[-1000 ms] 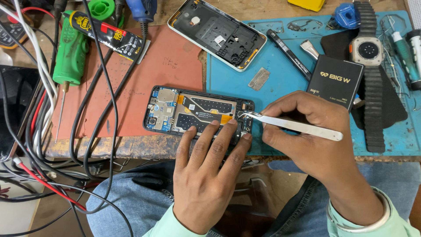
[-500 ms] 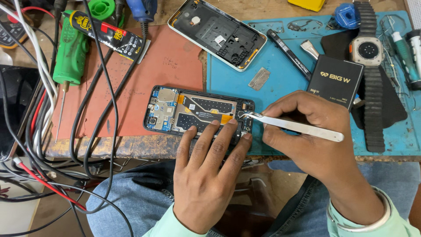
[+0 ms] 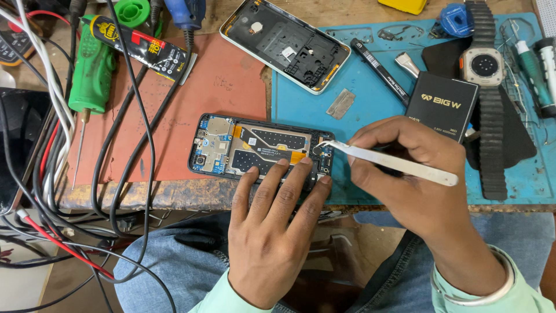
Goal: The person uses tweezers to adjust a small internal component near the bottom of a disassembled smartphone. They then use a blue-handled tool to clean the area and install a black rectangular part into the phone's chassis, securing it with a screwdriver.
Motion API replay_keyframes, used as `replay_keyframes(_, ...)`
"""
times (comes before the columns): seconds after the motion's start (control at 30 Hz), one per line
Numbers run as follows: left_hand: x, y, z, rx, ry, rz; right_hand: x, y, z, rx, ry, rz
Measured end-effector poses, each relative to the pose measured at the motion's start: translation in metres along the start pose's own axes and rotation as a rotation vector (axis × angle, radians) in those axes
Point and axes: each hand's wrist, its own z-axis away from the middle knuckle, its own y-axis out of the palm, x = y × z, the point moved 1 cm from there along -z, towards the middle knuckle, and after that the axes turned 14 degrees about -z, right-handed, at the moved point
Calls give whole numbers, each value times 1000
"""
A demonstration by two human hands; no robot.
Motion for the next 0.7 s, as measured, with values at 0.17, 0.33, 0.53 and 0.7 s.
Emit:
replay_keyframes(0.17,2,0,0,1,3,2,-1,-2,0,-43,37,-121)
replay_keyframes(0.33,3,1,1,-6,11,2,-2,-6,-1,-4,84,-110)
replay_keyframes(0.53,3,0,1,-5,13,0,-10,-8,1,-2,69,-112)
replay_keyframes(0.7,3,0,1,-8,11,-2,-13,-9,2,-10,92,-70)
